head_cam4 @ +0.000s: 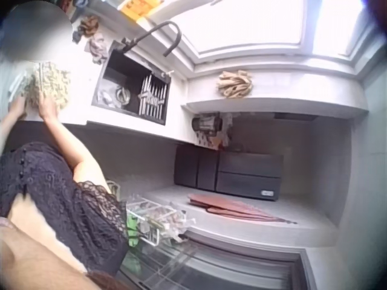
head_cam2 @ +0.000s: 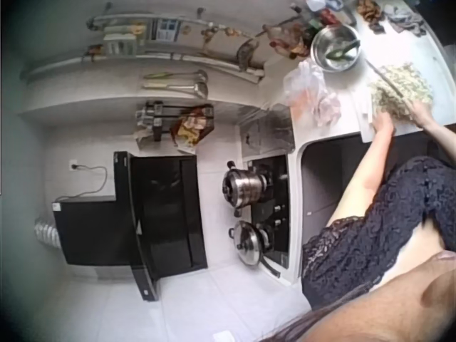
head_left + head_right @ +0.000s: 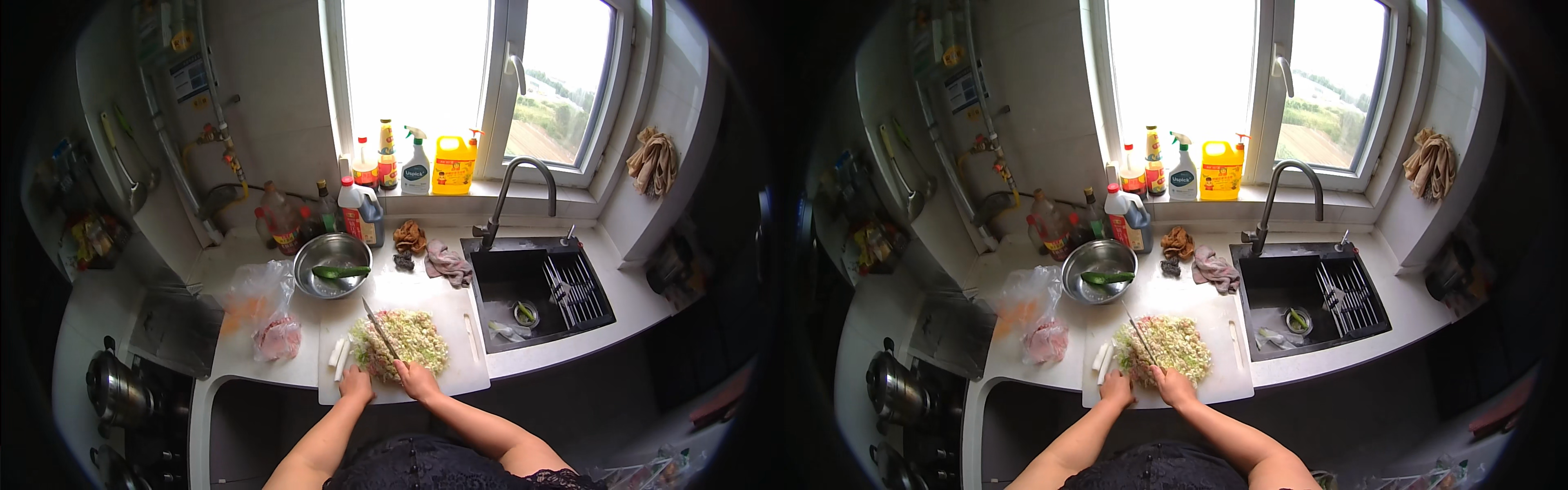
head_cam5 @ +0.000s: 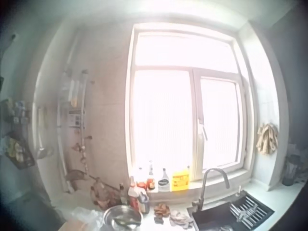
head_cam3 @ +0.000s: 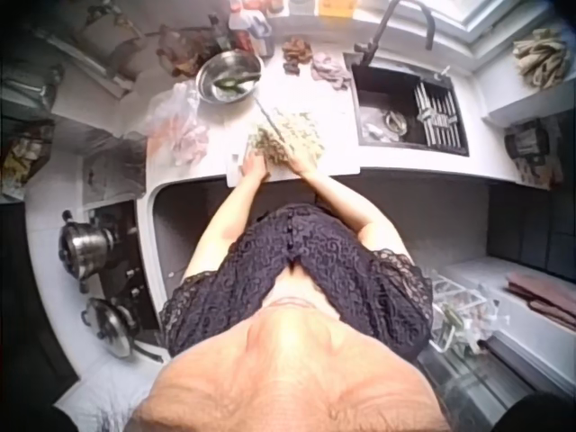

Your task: The person chops a pile of mixed vegetables on a white cutting board using a large knife. The chopped pieces accumulate on the board as the person continues chopping throughout the clip.

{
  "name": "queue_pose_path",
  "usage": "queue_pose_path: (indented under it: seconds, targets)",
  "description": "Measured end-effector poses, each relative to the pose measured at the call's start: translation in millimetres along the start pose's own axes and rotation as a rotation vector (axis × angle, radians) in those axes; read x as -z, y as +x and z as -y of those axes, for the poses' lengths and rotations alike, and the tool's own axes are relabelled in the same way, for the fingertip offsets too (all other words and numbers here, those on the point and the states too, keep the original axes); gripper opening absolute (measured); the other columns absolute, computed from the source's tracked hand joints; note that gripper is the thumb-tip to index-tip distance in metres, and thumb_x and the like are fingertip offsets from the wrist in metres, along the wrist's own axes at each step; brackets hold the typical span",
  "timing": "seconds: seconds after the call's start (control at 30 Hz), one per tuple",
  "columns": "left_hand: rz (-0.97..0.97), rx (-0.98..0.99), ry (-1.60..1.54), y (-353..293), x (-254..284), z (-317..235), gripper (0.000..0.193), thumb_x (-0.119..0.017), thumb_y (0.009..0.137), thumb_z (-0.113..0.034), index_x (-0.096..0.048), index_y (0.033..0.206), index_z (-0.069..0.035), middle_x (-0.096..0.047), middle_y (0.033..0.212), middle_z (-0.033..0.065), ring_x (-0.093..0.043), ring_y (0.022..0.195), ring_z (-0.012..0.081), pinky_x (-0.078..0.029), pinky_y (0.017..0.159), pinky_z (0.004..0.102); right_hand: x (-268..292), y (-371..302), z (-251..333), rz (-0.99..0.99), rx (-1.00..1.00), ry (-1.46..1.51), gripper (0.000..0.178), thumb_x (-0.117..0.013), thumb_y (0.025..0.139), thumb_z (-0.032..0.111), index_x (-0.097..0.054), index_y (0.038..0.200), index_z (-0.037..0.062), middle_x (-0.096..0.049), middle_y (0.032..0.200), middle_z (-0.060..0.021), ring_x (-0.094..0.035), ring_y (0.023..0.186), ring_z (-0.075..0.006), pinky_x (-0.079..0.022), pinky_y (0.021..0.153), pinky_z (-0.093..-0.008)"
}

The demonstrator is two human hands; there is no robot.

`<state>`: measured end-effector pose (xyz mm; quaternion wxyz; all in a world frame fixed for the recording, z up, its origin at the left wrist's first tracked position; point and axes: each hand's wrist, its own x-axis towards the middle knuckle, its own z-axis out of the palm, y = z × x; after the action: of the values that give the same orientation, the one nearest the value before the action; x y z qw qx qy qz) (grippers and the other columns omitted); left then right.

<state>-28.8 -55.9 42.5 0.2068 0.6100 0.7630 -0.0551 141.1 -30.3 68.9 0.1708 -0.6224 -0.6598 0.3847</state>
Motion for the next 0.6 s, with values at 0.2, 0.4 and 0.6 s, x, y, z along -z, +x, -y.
queue_pose_path:
  seconds: [0.2, 0.4, 0.6]
  targets:
    - [-0.020, 0.003, 0.010, -2, 0, -2, 0.047, -0.084, 0.061, -0.031, -0.066, 0.101, -0.016, -0.048, 0.119, 0.0086, -0.044, 0.116, 0.0297, -0.046, 0.090, 0.0415, 5, 6, 5, 0.066, -0.035, 0.035, 0.064, -0.035, 0.093, 0.054, -0.064, 0.077, -0.0008, -0.063, 0.077, -0.0268, -0.061, 0.079, -0.0430, -0.045, 0.073, -0.0491]
    - [-0.021, -0.023, -0.009, -1, 1, -3, 0.043, -0.084, 0.061, -0.031, -0.067, 0.097, -0.015, -0.048, 0.118, 0.0085, -0.045, 0.115, 0.0296, -0.046, 0.090, 0.0422, -20, 8, -9, 0.005, -0.078, -0.008, 0.063, -0.035, 0.093, 0.054, -0.064, 0.079, -0.0009, -0.063, 0.078, -0.0265, -0.061, 0.081, -0.0435, -0.045, 0.075, -0.0498]
    - [-0.028, 0.007, -0.007, -3, 2, -1, 0.042, -0.084, 0.061, -0.032, -0.066, 0.096, -0.016, -0.048, 0.116, 0.0081, -0.045, 0.114, 0.0288, -0.046, 0.089, 0.0416, -2, 1, 15, -0.047, -0.039, -0.003, 0.065, -0.032, 0.094, 0.054, -0.062, 0.083, -0.0033, -0.062, 0.084, -0.0286, -0.060, 0.085, -0.0446, -0.045, 0.077, -0.0502]
